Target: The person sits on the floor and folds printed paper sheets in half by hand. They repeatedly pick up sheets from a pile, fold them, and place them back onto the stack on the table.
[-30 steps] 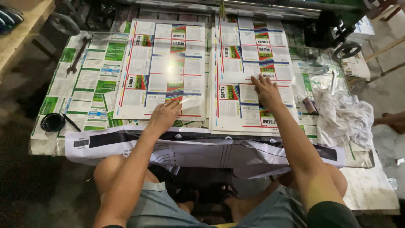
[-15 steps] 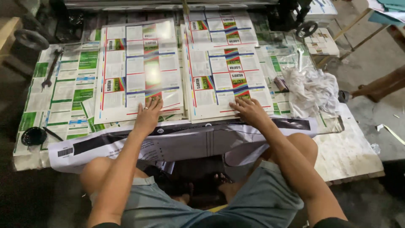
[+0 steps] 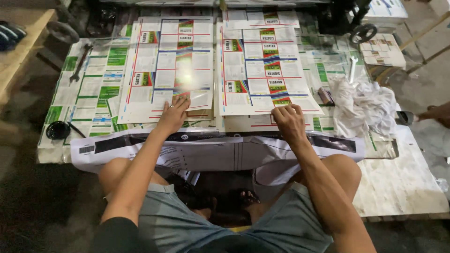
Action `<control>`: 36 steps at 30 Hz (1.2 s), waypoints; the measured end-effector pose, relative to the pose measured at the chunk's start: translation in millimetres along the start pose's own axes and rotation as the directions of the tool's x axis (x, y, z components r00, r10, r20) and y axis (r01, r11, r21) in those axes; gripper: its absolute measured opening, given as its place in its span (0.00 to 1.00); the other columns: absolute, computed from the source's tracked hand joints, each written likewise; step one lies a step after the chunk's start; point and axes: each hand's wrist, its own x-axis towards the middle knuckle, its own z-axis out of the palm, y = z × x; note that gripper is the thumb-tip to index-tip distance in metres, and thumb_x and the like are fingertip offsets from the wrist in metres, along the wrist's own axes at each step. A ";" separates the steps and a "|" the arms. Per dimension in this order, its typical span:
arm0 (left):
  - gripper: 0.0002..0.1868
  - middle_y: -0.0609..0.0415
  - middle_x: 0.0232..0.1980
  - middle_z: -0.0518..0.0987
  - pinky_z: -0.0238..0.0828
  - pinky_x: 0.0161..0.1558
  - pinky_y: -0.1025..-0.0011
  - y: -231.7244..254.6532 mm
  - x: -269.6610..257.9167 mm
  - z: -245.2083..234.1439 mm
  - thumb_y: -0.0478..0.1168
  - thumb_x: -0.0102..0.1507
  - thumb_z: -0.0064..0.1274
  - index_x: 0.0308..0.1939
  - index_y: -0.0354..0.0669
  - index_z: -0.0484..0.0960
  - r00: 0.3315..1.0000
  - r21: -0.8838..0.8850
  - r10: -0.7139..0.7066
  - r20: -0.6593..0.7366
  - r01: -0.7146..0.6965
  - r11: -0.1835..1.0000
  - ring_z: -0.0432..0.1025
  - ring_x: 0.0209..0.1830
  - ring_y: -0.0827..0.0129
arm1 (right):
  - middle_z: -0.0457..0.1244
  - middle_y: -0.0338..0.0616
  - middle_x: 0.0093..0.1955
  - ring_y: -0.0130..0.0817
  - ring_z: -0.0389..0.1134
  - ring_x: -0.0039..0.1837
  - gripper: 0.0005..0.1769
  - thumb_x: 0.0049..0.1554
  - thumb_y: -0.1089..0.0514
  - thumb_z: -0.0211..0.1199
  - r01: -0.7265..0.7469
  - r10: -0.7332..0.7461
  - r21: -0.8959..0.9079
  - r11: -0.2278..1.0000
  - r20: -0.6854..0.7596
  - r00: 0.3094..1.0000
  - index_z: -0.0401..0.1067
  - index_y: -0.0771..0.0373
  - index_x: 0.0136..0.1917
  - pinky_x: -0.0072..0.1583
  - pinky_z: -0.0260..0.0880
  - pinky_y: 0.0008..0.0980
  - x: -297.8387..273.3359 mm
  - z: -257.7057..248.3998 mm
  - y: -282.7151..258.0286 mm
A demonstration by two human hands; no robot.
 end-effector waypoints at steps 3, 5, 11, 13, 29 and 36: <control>0.29 0.49 0.81 0.58 0.41 0.72 0.32 4.5 12.2 -6.0 0.42 0.68 0.44 0.75 0.48 0.63 1.000 -0.021 -0.014 0.007 0.014 1.000 0.49 0.81 0.48 | 0.68 0.40 0.41 0.40 0.71 0.50 0.01 0.55 0.62 0.61 -0.035 0.037 -0.033 0.999 0.061 0.997 0.70 0.58 0.42 0.62 0.65 0.43 1.3 8.7 -0.6; 0.30 0.49 0.81 0.58 0.41 0.72 0.32 -3.1 25.3 0.5 0.41 0.68 0.43 0.75 0.47 0.63 1.000 -0.013 -0.001 -0.007 0.000 1.000 0.49 0.81 0.48 | 0.68 0.41 0.40 0.41 0.71 0.49 0.01 0.55 0.61 0.61 -0.055 0.059 -0.039 0.998 0.122 0.991 0.70 0.58 0.41 0.61 0.65 0.44 -1.9 20.1 4.0; 0.29 0.51 0.81 0.59 0.40 0.74 0.32 -18.1 65.4 8.5 0.41 0.67 0.43 0.74 0.48 0.66 0.999 -0.036 -0.018 -0.047 0.017 0.999 0.51 0.81 0.50 | 0.69 0.42 0.39 0.41 0.72 0.48 0.05 0.53 0.63 0.60 -0.095 0.108 -0.064 0.993 0.257 0.960 0.75 0.56 0.41 0.62 0.65 0.46 0.8 30.5 12.0; 0.29 0.50 0.81 0.59 0.40 0.74 0.31 -18.1 80.0 9.8 0.39 0.67 0.43 0.74 0.47 0.66 0.998 -0.052 -0.001 -0.060 -0.003 0.999 0.50 0.81 0.49 | 0.69 0.41 0.39 0.40 0.72 0.48 0.07 0.52 0.65 0.60 -0.122 0.137 -0.069 0.990 0.273 0.952 0.76 0.55 0.41 0.63 0.65 0.46 3.9 26.4 15.7; 0.44 0.39 0.84 0.45 0.38 0.73 0.30 -0.4 101.9 1.6 0.41 0.62 0.50 0.81 0.45 0.51 0.994 0.009 -0.105 -0.022 0.106 0.994 0.41 0.82 0.38 | 0.66 0.42 0.36 0.45 0.69 0.45 0.11 0.42 0.59 0.72 -0.140 0.107 0.161 0.977 0.197 0.975 0.69 0.59 0.33 0.51 0.66 0.44 2.3 45.0 34.1; 0.44 0.45 0.84 0.43 0.41 0.70 0.24 43.1 -10.2 -34.6 0.52 0.63 0.54 0.79 0.51 0.50 0.966 0.111 -0.126 0.226 0.103 0.989 0.39 0.83 0.40 | 0.65 0.43 0.31 0.44 0.70 0.36 0.11 0.39 0.59 0.74 -0.461 0.292 0.411 0.787 0.410 0.864 0.72 0.59 0.32 0.41 0.69 0.43 -6.0 73.9 57.2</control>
